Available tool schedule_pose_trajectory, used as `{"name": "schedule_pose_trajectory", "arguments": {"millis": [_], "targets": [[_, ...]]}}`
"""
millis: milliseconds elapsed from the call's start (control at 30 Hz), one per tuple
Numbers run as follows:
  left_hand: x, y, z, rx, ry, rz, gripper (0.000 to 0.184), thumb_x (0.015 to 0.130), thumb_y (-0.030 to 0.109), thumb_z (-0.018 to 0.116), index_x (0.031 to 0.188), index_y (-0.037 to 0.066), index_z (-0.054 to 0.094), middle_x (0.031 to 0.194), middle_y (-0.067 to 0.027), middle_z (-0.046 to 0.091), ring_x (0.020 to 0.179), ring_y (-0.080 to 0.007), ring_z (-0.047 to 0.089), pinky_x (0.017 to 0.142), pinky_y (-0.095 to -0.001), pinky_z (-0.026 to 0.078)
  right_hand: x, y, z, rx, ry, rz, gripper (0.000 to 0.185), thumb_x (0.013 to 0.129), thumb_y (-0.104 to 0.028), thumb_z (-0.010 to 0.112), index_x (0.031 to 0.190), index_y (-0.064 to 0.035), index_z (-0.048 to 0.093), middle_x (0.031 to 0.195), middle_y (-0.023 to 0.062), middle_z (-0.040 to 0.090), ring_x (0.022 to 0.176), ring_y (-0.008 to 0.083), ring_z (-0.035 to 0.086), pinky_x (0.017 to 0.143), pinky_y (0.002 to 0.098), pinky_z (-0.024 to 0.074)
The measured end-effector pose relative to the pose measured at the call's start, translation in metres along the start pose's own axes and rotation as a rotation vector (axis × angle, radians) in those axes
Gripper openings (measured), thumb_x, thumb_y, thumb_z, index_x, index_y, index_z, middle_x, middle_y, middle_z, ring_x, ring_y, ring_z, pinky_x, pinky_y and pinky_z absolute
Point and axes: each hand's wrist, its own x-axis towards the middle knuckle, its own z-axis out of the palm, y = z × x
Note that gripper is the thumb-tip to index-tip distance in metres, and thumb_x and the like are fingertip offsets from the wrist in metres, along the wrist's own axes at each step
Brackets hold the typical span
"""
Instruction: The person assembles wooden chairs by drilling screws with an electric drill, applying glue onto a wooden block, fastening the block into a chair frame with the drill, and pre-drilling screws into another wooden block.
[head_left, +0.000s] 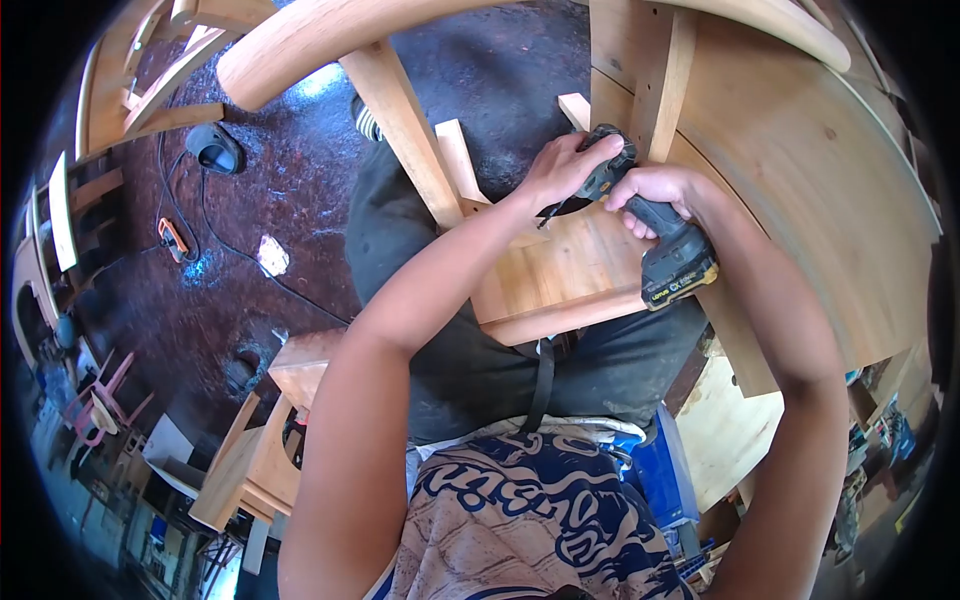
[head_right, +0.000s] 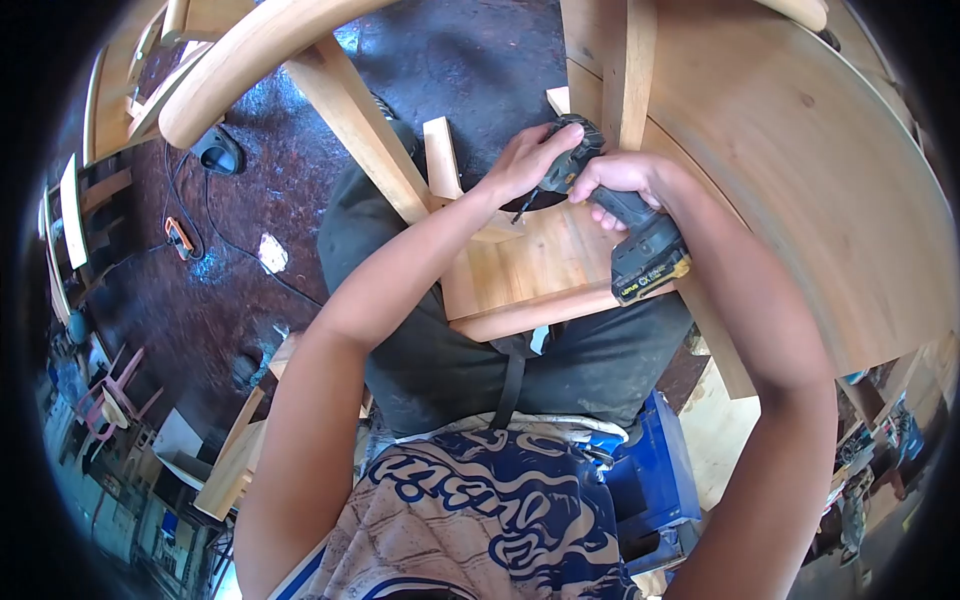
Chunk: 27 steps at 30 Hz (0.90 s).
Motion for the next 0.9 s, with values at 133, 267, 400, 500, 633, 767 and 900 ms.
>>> {"name": "schedule_pose_trajectory", "arguments": {"millis": [133, 267, 400, 500, 633, 767, 900], "targets": [[0.001, 0.011, -0.019, 0.068, -0.171, -0.038, 0.083, 0.076, 0.076, 0.06, 0.113, 0.003, 0.071, 0.11, -0.0197, 0.071, 0.107, -0.0318, 0.067, 0.091, -0.041, 0.05, 0.002, 0.001, 0.0, -0.044, 0.014, -0.048, 0.017, 0.085, -0.021, 0.068, 0.088, -0.0063, 0.06, 0.07, 0.006, 0.058, 0.057, 0.0178, 0.058, 0.053, 0.0344, 0.0506], [-0.024, 0.027, -0.045, 0.74, -0.562, -0.18, 0.075, 0.071, 0.069, 0.071, 0.104, 0.002, 0.076, 0.1, -0.0193, 0.073, 0.097, -0.0324, 0.069, 0.088, -0.0413, 0.052, 0.01, 0.003, -0.003, -0.056, -0.009, -0.025, 0.019, 0.085, -0.023, 0.068, 0.091, -0.0063, 0.061, 0.07, 0.0063, 0.058, 0.057, 0.018, 0.057, 0.053, 0.0345, 0.0505], [-0.048, 0.011, -0.028, 1.15, -0.618, -0.225, 0.053, 0.067, 0.048, 0.081, 0.1, 0.006, 0.078, 0.102, -0.0175, 0.074, 0.099, -0.0314, 0.07, 0.087, -0.0407, 0.054, 0.007, 0.006, -0.002, -0.063, -0.001, -0.074, 0.022, 0.085, -0.025, 0.067, 0.097, -0.007, 0.062, 0.073, 0.0068, 0.058, 0.059, 0.0189, 0.058, 0.054, 0.0353, 0.0506], [-0.048, 0.003, -0.019, 1.24, -0.617, -0.264, 0.046, 0.065, 0.036, 0.083, 0.101, 0.008, 0.079, 0.104, -0.0157, 0.074, 0.101, -0.0288, 0.071, 0.088, -0.0394, 0.055, 0.011, 0.006, -0.004, -0.099, -0.024, -0.089, 0.023, 0.084, -0.027, 0.067, 0.096, -0.0081, 0.061, 0.074, 0.0067, 0.058, 0.059, 0.0196, 0.058, 0.054, 0.0368, 0.0507], [-0.048, -0.01, -0.015, 1.297, -0.564, -0.191, 0.036, 0.063, 0.029, 0.083, 0.092, 0.009, 0.079, 0.096, -0.0138, 0.075, 0.095, -0.0291, 0.072, 0.086, -0.0394, 0.056, 0.013, 0.008, -0.007, -0.099, -0.034, -0.105, 0.023, 0.084, -0.029, 0.067, 0.095, -0.0092, 0.06, 0.075, 0.007, 0.057, 0.06, 0.0195, 0.058, 0.055, 0.038, 0.051], [-0.051, -0.013, -0.019, 1.295, -0.544, -0.11, 0.038, 0.063, 0.033, 0.083, 0.087, 0.005, 0.078, 0.091, -0.0169, 0.074, 0.091, -0.0313, 0.072, 0.085, -0.0398, 0.056, 0.006, 0.007, -0.003, -0.117, 0.0, -0.101, 0.027, 0.084, -0.032, 0.068, 0.093, -0.0088, 0.059, 0.074, 0.0059, 0.057, 0.06, 0.0189, 0.058, 0.055, 0.0382, 0.0508], [-0.047, -0.01, -0.023, 1.257, -0.558, -0.101, 0.034, 0.06, 0.028, 0.079, 0.082, 0.003, 0.076, 0.085, -0.019, 0.073, 0.086, -0.0339, 0.072, 0.08, -0.0415, 0.056, 0.005, 0.007, -0.002, -0.096, 0.027, -0.096, 0.03, 0.084, -0.036, 0.068, 0.091, -0.0087, 0.058, 0.073, 0.005, 0.056, 0.06, 0.0181, 0.057, 0.055, 0.0377, 0.0501]]}}
